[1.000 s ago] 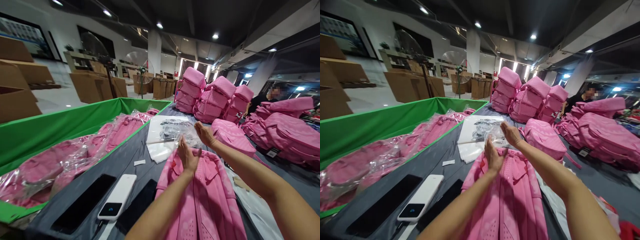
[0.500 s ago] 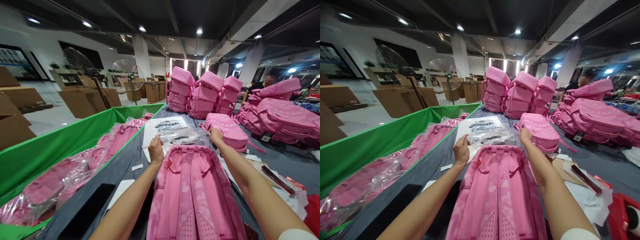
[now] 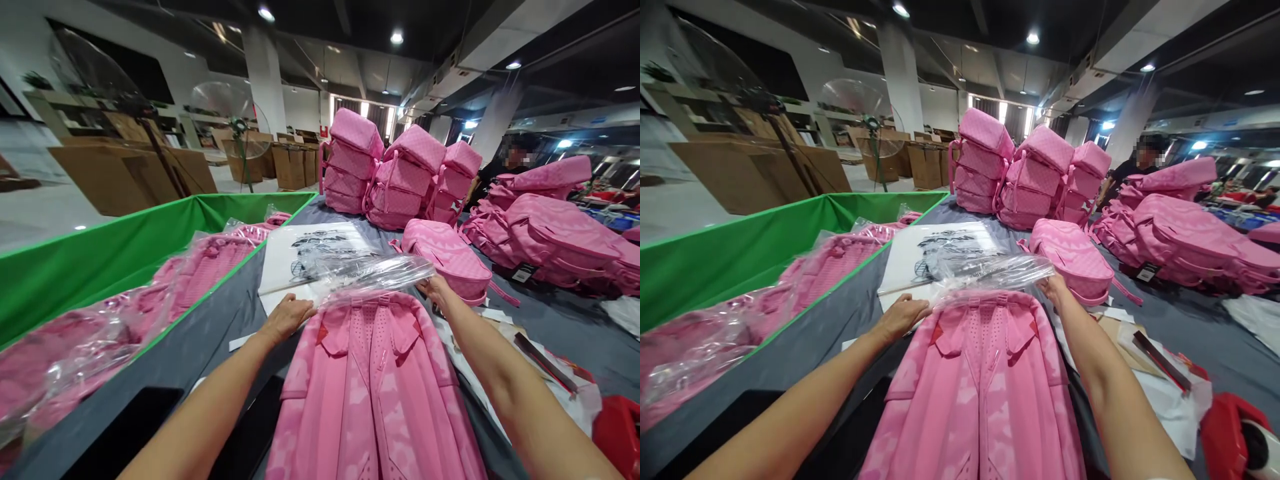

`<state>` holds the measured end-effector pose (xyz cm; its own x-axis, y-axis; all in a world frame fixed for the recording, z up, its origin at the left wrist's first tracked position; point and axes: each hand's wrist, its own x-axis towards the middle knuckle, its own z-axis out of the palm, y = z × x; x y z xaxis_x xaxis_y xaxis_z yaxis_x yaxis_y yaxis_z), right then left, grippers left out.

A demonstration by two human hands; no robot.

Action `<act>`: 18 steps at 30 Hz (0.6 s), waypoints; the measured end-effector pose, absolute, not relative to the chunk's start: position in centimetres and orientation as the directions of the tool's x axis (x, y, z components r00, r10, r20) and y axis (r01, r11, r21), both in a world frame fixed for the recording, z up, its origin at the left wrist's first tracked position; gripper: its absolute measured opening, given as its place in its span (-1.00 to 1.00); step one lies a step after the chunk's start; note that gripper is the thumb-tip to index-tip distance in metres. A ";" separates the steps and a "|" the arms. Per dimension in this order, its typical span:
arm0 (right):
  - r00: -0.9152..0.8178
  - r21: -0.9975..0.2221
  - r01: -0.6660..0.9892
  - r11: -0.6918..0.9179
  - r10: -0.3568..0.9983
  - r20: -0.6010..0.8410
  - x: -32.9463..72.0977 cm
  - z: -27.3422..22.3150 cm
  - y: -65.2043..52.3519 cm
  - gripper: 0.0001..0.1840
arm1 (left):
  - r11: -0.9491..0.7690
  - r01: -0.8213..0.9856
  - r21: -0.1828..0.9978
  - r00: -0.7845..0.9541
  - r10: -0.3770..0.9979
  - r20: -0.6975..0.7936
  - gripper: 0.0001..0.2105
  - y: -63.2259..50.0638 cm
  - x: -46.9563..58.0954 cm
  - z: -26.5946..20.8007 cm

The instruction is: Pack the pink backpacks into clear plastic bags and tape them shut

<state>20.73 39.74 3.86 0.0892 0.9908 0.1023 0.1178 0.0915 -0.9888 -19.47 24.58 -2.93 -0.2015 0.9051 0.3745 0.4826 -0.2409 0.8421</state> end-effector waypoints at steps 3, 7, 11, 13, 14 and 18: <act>-0.064 -0.976 0.148 0.158 0.987 0.150 21.5 3.4 39.4 -0.69 | -0.330 0.601 0.728 0.014 0.915 0.403 -0.64 24.7 -20.7 -3.7; -0.231 -0.936 0.217 0.275 0.947 0.225 23.4 3.5 38.5 -0.71 | -0.459 0.829 0.320 0.320 0.858 0.402 -0.78 25.8 -22.9 -4.2; -0.683 -0.615 0.468 0.635 0.701 0.205 26.2 4.0 38.0 -0.96 | -0.492 0.860 0.135 0.423 0.836 0.349 -0.74 26.6 -23.7 -4.3; -0.775 -0.400 0.561 0.725 0.630 0.055 27.0 3.2 37.4 -0.93 | -0.418 0.832 0.365 0.313 0.897 0.313 -0.77 26.5 -22.7 -4.7; -0.751 -0.357 0.617 0.701 0.661 0.001 27.3 2.5 36.9 -0.91 | -0.367 0.796 0.481 0.257 0.925 0.281 -0.83 26.4 -21.9 -5.1; -0.574 -0.356 0.780 0.515 0.815 -0.079 27.0 -1.4 34.4 -0.86 | -0.242 0.681 0.691 0.121 0.968 0.219 -0.77 25.9 -18.3 -7.2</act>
<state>27.02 34.40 -1.44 -0.5736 0.8153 -0.0788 0.7802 0.5145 -0.3557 -18.29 25.93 -7.23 0.1211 0.9681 0.2195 0.6811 -0.2419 0.6910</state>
